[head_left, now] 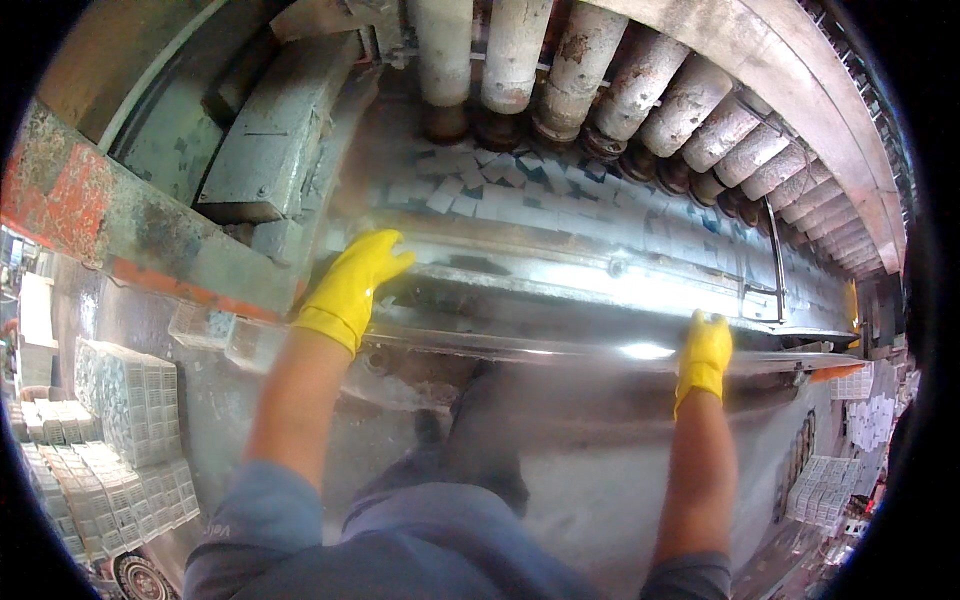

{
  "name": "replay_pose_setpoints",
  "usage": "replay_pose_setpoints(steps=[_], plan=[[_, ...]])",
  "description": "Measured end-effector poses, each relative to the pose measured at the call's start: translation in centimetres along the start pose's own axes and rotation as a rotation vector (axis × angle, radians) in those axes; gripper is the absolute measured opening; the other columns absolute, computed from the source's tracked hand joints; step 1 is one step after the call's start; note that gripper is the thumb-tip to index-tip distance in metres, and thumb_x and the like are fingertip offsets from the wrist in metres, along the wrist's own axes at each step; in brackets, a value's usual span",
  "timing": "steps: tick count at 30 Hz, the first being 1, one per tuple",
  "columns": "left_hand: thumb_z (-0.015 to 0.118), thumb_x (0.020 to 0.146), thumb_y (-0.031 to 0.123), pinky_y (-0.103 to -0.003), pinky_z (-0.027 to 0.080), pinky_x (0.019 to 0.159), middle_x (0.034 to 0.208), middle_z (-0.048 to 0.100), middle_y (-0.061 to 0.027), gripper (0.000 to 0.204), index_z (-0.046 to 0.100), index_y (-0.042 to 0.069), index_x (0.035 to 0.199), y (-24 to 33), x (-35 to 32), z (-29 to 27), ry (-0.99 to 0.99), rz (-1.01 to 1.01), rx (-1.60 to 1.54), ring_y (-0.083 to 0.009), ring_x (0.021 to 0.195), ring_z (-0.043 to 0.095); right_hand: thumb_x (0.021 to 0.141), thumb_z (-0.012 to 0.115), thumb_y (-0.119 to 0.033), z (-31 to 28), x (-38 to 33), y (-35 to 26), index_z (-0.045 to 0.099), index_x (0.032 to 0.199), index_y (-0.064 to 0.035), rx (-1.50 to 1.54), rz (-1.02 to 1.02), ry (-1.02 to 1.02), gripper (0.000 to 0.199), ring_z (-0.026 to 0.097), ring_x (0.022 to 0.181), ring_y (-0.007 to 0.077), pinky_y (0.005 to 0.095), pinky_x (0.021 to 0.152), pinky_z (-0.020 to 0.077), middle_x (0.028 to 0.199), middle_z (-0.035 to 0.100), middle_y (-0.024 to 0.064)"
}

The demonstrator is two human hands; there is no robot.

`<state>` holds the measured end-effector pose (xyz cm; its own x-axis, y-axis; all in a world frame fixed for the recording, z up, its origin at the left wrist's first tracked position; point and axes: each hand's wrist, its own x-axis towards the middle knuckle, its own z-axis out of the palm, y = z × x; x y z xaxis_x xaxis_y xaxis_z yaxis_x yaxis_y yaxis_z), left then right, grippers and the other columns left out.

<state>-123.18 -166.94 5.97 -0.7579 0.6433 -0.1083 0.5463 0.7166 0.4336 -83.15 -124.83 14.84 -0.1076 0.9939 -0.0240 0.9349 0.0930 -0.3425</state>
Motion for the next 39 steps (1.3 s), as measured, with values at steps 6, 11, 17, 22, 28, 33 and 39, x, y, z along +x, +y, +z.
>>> replay_pose_setpoints(steps=[6, 11, 17, 22, 28, 33, 39], plan=[[0.074, 0.085, 0.045, -0.047, 0.048, 0.103, 0.126, 0.069, -0.0225, 0.057, 0.069, 0.005, 0.126, 0.2, -1.4, 0.6, 0.006, -0.015, 0.013, -0.0399, 0.121, 0.062, 0.096, 0.065, -0.044, 0.1, -0.7, 1.6, 0.056, 0.143, -0.0041, -0.019, -0.035, 0.03, 0.063, 0.075, 0.094, 0.0357, 0.0441, 0.079, 0.0604, 0.12, 0.072, 0.0211], [0.074, 0.085, 0.045, -0.047, 0.048, 0.104, 0.126, 0.068, -0.0234, 0.058, 0.069, 0.005, 0.126, -0.3, -2.8, 1.4, 0.002, -0.006, 0.016, -0.041, 0.121, 0.062, 0.095, 0.064, -0.046, 0.6, -0.5, 4.4, 0.06, 0.14, -0.0029, -0.09, -0.089, 0.06, 0.063, 0.069, 0.111, 0.0389, 0.0473, 0.094, 0.0542, 0.124, 0.07, 0.0231], [0.074, 0.085, 0.044, -0.048, 0.049, 0.102, 0.124, 0.069, -0.0242, 0.058, 0.068, 0.004, 0.126, -0.1, -4.5, 1.9, 0.004, -0.001, 0.004, -0.0418, 0.118, 0.063, 0.097, 0.061, -0.043, -2.1, -4.8, 2.7, 0.064, 0.126, 0.0074, 0.022, -0.069, -0.005, 0.059, 0.062, 0.12, 0.045, 0.0469, 0.102, 0.0469, 0.127, 0.065, 0.0319], [0.074, 0.086, 0.041, -0.048, 0.051, 0.099, 0.125, 0.068, -0.0249, 0.057, 0.067, 0.005, 0.129, 1.0, -5.5, 1.3, -0.057, -0.071, -0.05, -0.0415, 0.118, 0.063, 0.096, 0.061, -0.045, -1.3, -3.6, 4.6, 0.063, 0.13, 0.0048, -0.059, -0.075, 0.032, 0.061, 0.064, 0.118, 0.0433, 0.0468, 0.1, 0.0488, 0.126, 0.067, 0.0291], [0.072, 0.089, 0.034, -0.049, 0.053, 0.097, 0.131, 0.064, -0.0262, 0.054, 0.063, 0.005, 0.133, 2.9, -5.9, -1.4, -0.159, -0.125, -0.087, -0.0409, 0.118, 0.064, 0.093, 0.064, -0.048, -0.1, -1.8, 5.4, 0.063, 0.135, -0.0003, -0.116, -0.094, 0.059, 0.063, 0.068, 0.114, 0.0399, 0.0462, 0.097, 0.0517, 0.122, 0.071, 0.0233], [0.075, 0.084, 0.045, -0.048, 0.048, 0.103, 0.125, 0.068, -0.0244, 0.059, 0.067, 0.006, 0.128, 0.4, -3.2, -0.7, -0.063, -0.073, -0.058, -0.0421, 0.119, 0.062, 0.093, 0.066, -0.047, 0.6, -0.7, 3.3, 0.062, 0.135, 0.0, -0.117, -0.094, 0.073, 0.063, 0.068, 0.113, 0.0396, 0.0464, 0.097, 0.0515, 0.121, 0.071, 0.0228], [0.073, 0.086, 0.042, -0.049, 0.048, 0.106, 0.132, 0.065, -0.0259, 0.063, 0.063, 0.003, 0.134, 0.4, 0.7, -1.0, -0.068, -0.02, 0.012, -0.0422, 0.124, 0.06, 0.093, 0.067, -0.048, 1.1, 1.7, 1.0, 0.062, 0.136, -0.0003, -0.071, -0.105, 0.075, 0.064, 0.067, 0.114, 0.0394, 0.046, 0.098, 0.0512, 0.124, 0.07, 0.0229]])
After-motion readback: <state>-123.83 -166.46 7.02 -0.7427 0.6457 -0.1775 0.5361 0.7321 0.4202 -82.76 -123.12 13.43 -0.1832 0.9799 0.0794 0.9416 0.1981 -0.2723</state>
